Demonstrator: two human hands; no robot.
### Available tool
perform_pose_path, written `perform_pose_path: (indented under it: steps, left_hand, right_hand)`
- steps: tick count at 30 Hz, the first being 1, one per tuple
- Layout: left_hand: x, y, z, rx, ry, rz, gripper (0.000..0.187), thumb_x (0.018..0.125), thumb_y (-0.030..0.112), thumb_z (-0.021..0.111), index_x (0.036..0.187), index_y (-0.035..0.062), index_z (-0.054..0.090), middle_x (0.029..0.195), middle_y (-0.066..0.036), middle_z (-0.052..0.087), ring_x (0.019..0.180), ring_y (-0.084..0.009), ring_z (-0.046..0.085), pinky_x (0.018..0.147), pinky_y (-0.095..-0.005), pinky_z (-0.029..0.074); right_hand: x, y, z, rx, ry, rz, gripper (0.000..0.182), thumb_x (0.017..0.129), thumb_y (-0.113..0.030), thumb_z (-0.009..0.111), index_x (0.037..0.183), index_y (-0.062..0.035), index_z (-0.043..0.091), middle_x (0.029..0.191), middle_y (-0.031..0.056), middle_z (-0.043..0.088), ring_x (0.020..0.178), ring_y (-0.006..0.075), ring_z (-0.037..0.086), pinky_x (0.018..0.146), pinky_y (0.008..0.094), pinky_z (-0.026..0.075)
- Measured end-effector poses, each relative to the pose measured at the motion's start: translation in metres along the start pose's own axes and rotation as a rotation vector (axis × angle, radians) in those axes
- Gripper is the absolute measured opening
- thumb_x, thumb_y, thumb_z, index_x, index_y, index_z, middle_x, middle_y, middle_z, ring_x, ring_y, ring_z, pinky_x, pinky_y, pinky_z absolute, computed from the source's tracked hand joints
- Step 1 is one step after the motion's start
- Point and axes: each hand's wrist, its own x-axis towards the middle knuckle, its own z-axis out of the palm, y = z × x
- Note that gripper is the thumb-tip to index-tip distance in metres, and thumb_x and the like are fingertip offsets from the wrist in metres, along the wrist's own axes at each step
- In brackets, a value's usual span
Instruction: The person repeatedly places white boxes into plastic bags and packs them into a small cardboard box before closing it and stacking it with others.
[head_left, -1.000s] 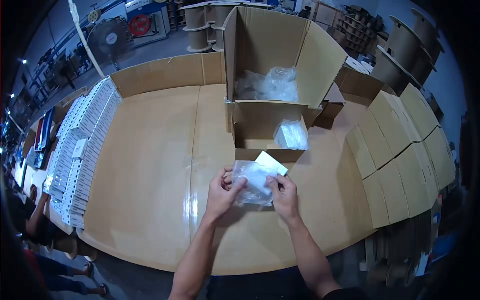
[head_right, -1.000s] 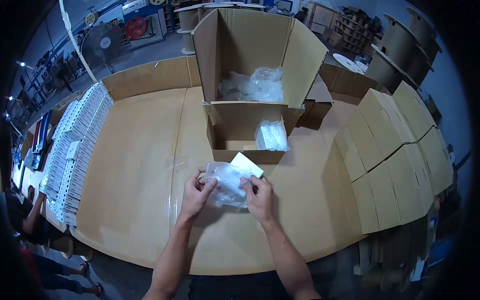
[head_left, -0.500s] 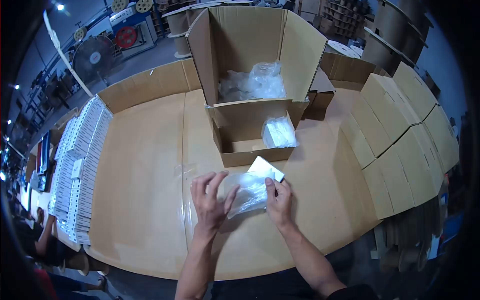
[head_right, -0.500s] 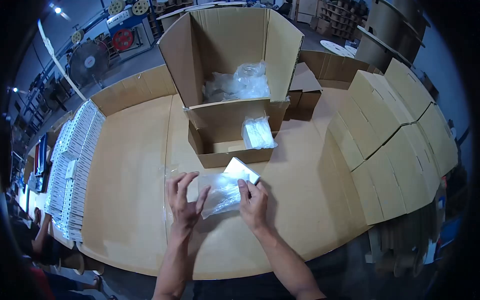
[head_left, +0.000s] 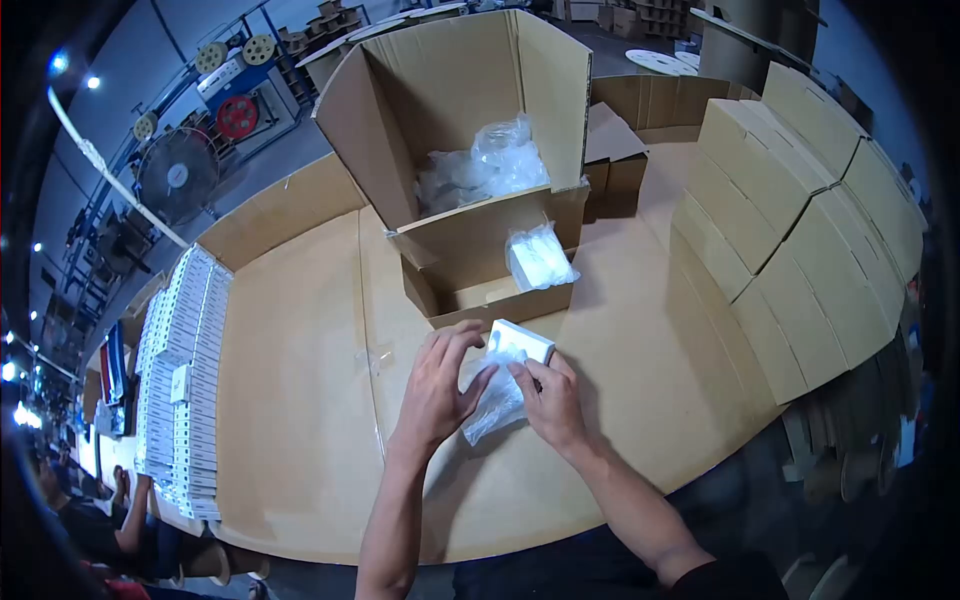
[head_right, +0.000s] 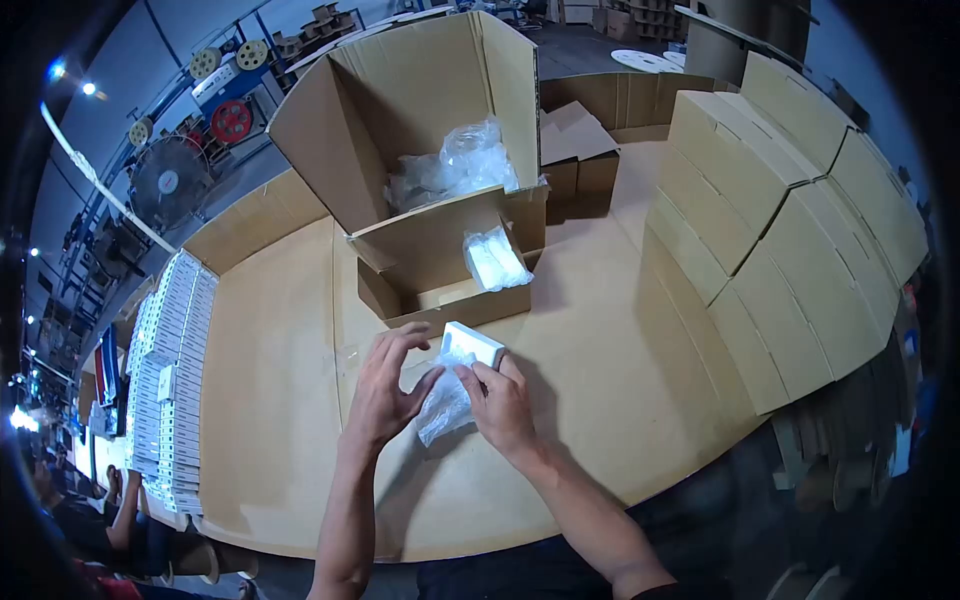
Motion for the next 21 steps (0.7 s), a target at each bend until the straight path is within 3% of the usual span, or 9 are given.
perform_pose_path:
  steps: [4,7,8,11,12,16,19,21]
  left_hand:
    - [-0.003,-0.006,-0.001,-0.132,-0.162,-0.150,0.038,0.081,0.007,0.080,0.114,0.0068,0.061,0.098,-0.008,0.067,0.095,-0.0284,0.065,0.087,-0.0382,0.050]
    - [-0.003,-0.010,0.000,-0.096,-0.189,-0.101,0.037,0.081,0.007,0.080,0.114,0.0073,0.062,0.094,-0.008,0.067,0.091,-0.0277,0.065,0.085,-0.0380,0.051]
    - [-0.002,-0.009,0.000,-0.094,-0.176,-0.059,0.027,0.085,0.005,0.076,0.108,0.0037,0.061,0.088,-0.013,0.068,0.082,-0.0327,0.067,0.079,-0.0422,0.053]
    - [-0.001,-0.005,-0.002,-0.169,-0.185,-0.201,0.017,0.092,0.005,0.070,0.102,-0.0016,0.059,0.087,-0.019,0.069,0.079,-0.0322,0.070,0.074,-0.0410,0.055]
    - [0.002,-0.002,-0.005,-0.243,-0.253,-0.272,0.015,0.101,0.011,0.059,0.103,-0.0019,0.052,0.088,-0.024,0.069,0.078,-0.0396,0.068,0.072,-0.0454,0.052]
    - [0.008,-0.001,-0.017,-0.190,-0.468,-0.393,0.023,0.108,0.023,0.044,0.109,-0.0003,0.044,0.092,-0.027,0.068,0.085,-0.0497,0.063,0.073,-0.0529,0.046]
    - [0.009,-0.014,-0.018,-0.227,-0.423,-0.337,0.023,0.108,0.023,0.046,0.108,0.0002,0.045,0.092,-0.027,0.068,0.087,-0.0494,0.063,0.074,-0.0530,0.046]
    - [0.010,-0.020,-0.018,-0.321,-0.377,-0.344,0.026,0.107,0.026,0.050,0.115,0.0018,0.047,0.093,-0.026,0.070,0.089,-0.0392,0.069,0.077,-0.0520,0.048]
  right_hand:
    - [0.000,0.001,0.000,0.016,0.011,-0.034,0.026,0.096,-0.021,0.070,0.088,0.0037,0.068,0.089,0.0211,0.062,0.079,0.0379,0.062,0.069,0.0453,0.050]
    - [-0.001,0.000,-0.001,0.023,-0.014,-0.009,0.027,0.094,-0.023,0.072,0.091,0.0041,0.069,0.091,0.0209,0.063,0.082,0.0379,0.064,0.071,0.0456,0.051]
    - [0.000,-0.003,-0.004,0.013,-0.035,0.009,0.028,0.093,-0.023,0.073,0.091,0.0044,0.070,0.091,0.0207,0.063,0.082,0.0378,0.064,0.072,0.0459,0.051]
    - [-0.002,-0.002,-0.001,0.005,-0.004,-0.069,0.030,0.091,-0.025,0.075,0.093,0.0048,0.070,0.092,0.0201,0.064,0.084,0.0364,0.065,0.074,0.0455,0.052]
    - [-0.002,0.000,0.001,0.007,0.021,-0.118,0.031,0.091,-0.026,0.076,0.093,0.0049,0.070,0.093,0.0199,0.064,0.085,0.0358,0.065,0.075,0.0452,0.052]
    - [-0.002,0.010,-0.001,0.020,-0.104,-0.096,0.030,0.088,-0.026,0.079,0.093,0.0034,0.072,0.096,0.0194,0.066,0.087,0.0342,0.065,0.077,0.0428,0.052]
    - [0.001,0.008,-0.009,0.017,-0.231,-0.025,0.030,0.085,-0.025,0.082,0.094,0.0018,0.074,0.097,0.0189,0.067,0.087,0.0327,0.065,0.077,0.0401,0.052]
    - [0.004,0.000,-0.017,0.020,-0.290,0.035,0.031,0.083,-0.026,0.083,0.095,0.0009,0.075,0.097,0.0186,0.068,0.086,0.0320,0.065,0.077,0.0395,0.052]
